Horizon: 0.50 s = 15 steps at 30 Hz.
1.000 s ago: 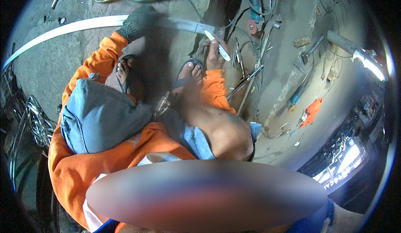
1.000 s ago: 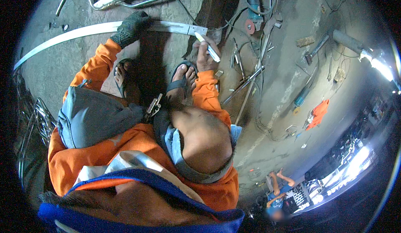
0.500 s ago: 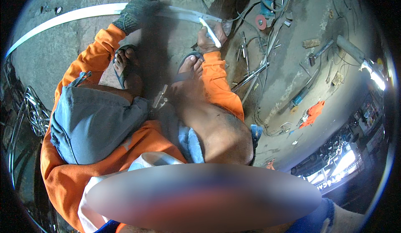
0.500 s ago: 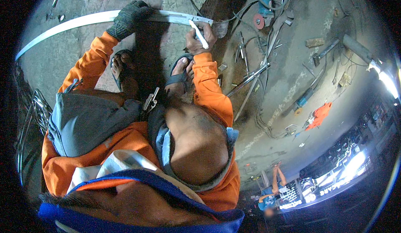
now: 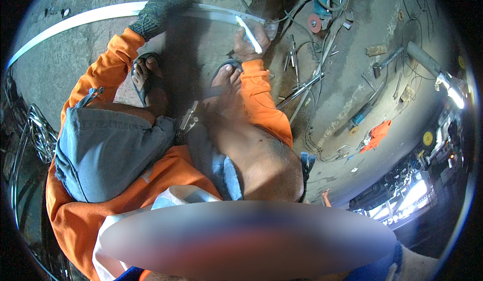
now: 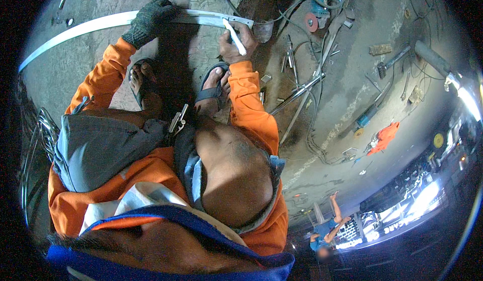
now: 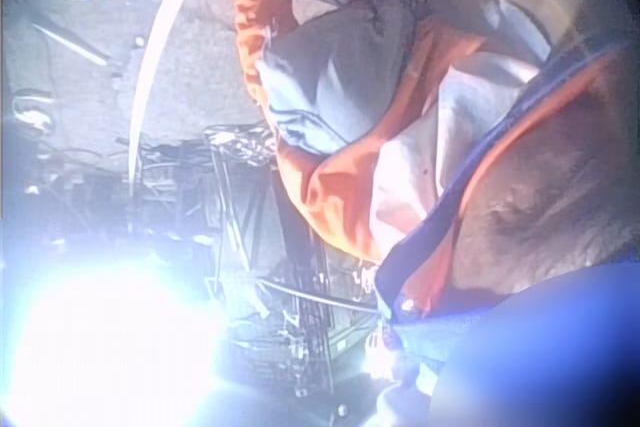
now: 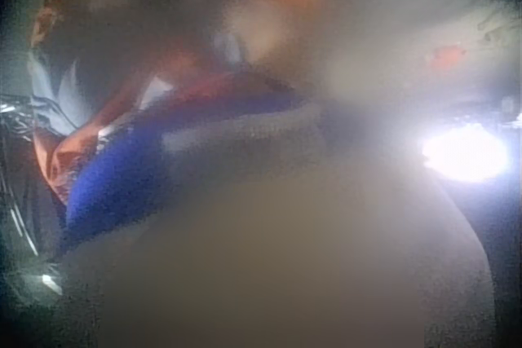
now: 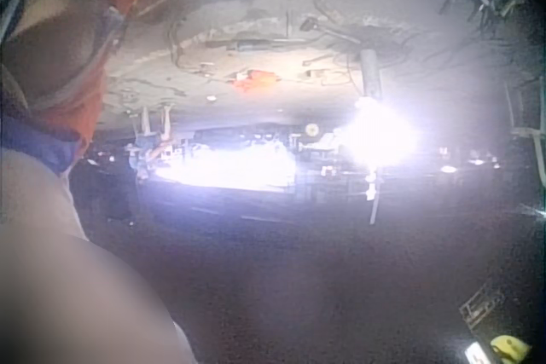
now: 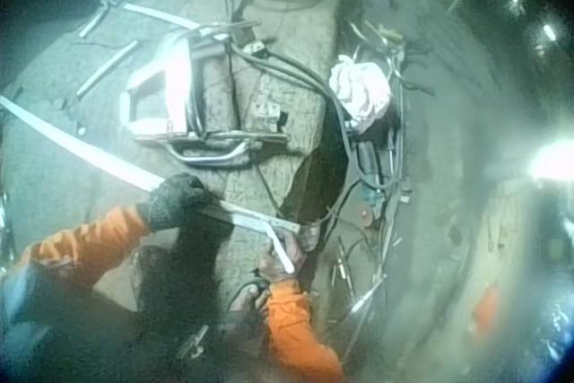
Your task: The person measures and marks a long curved metal bar on the floor using a ruler and a white marker. They repeatedly reposition the ruler and make marks along the bar's length.
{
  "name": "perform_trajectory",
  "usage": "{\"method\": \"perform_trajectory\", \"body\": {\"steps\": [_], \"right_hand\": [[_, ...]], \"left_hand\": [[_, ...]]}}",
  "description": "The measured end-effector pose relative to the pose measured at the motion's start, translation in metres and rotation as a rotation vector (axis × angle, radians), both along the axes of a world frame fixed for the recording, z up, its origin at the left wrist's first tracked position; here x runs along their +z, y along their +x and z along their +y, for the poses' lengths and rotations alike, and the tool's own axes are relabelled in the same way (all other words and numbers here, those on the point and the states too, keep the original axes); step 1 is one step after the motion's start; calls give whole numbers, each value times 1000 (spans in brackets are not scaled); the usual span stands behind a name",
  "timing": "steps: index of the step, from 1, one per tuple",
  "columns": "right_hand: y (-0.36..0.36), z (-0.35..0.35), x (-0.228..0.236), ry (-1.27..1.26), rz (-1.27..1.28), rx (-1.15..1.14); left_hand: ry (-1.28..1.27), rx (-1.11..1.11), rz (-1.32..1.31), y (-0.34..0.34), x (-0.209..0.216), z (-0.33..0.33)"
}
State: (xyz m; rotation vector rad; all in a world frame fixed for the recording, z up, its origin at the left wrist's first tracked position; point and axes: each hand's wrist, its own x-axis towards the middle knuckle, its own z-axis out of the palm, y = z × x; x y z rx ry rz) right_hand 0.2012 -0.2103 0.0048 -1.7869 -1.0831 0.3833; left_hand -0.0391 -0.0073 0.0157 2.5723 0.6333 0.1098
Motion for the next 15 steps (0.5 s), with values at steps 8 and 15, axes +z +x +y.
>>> {"method": "perform_trajectory", "body": {"steps": [8, 15], "right_hand": [[0, 3, 0, 22, -29, 9], [0, 3, 1, 18, -41, 15]], "left_hand": [[-7, 0, -28, -2, -1, 0], [-5, 20, 22, -2, 1, -1]]}}
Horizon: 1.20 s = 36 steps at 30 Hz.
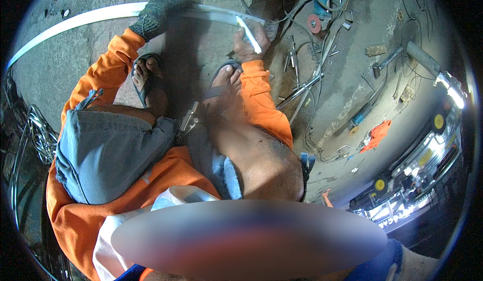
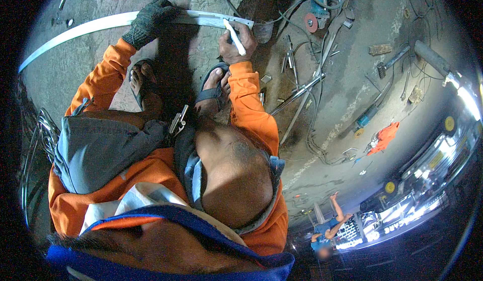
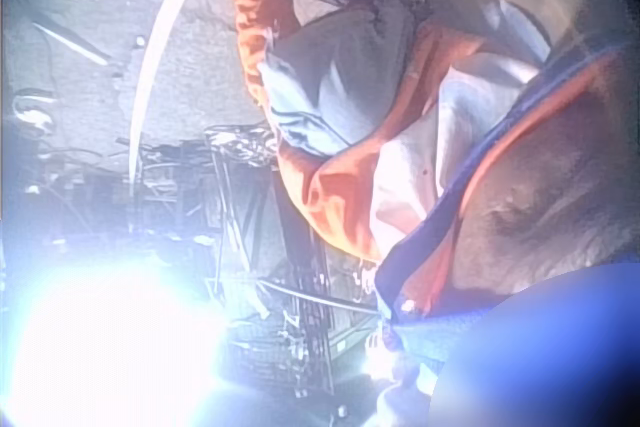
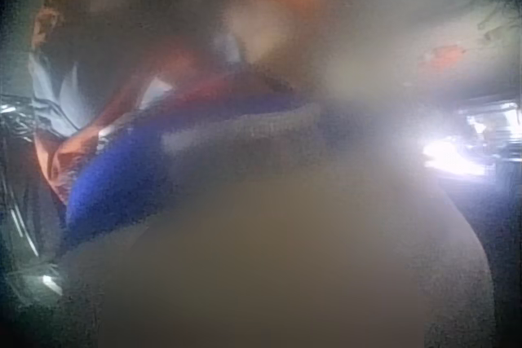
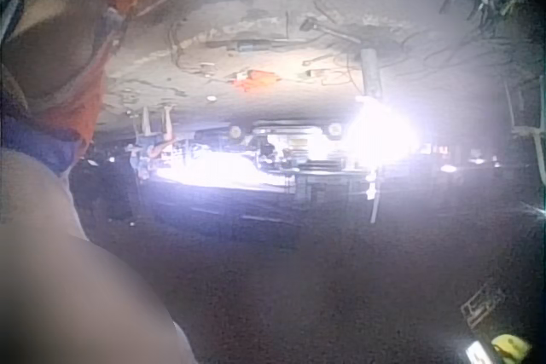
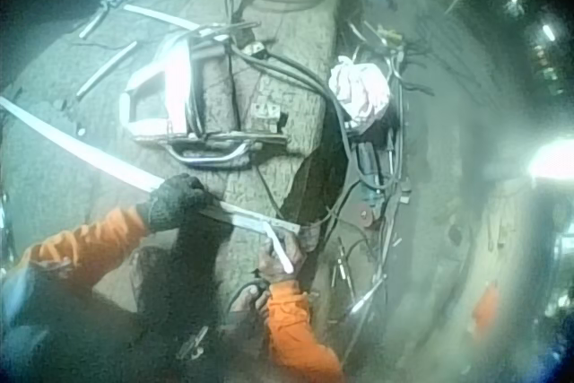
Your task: The person measures and marks a long curved metal bar on the floor using a ruler and a white marker. They repeatedly reposition the ruler and make marks along the bar's length.
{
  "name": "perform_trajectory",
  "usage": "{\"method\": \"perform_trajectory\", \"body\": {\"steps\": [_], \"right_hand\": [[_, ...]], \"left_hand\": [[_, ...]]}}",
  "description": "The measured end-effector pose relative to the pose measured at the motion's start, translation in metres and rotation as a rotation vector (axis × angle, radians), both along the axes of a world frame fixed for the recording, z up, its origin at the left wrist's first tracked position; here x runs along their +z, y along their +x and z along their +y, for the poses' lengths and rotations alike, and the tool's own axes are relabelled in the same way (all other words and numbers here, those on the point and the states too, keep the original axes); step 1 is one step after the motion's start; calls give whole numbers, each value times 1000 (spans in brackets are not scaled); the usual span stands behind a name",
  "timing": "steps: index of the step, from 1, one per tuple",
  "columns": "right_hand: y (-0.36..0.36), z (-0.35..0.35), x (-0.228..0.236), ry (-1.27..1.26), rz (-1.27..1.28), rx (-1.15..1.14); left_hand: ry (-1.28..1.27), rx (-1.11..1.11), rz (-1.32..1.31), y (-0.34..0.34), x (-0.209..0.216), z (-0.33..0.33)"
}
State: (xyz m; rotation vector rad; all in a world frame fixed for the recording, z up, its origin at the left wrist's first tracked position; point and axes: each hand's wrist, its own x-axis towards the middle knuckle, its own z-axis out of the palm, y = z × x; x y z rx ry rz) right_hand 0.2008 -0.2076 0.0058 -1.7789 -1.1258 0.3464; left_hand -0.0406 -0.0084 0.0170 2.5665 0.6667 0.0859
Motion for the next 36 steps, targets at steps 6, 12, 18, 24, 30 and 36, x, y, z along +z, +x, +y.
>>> {"method": "perform_trajectory", "body": {"steps": [6, 12, 18, 24, 30, 36], "right_hand": [[-1, 0, 4, -34, 4, -13], [-2, 2, 6, -45, 6, -21], [-3, 1, -5, -1, 14, -29], [-3, 0, -13, 23, 73, -33], [-1, -1, -6, -9, 34, -12], [-1, 0, -7, -12, 36, -18]], "left_hand": [[-7, 6, 31, 1, 3, 0], [-21, 13, 23, 2, 4, 0], [15, 9, -10, 2, 4, -2], [36, -2, -44, 0, -4, 0], [28, -16, -40, 0, -3, 0], [6, -21, -70, 2, -2, 1]]}}
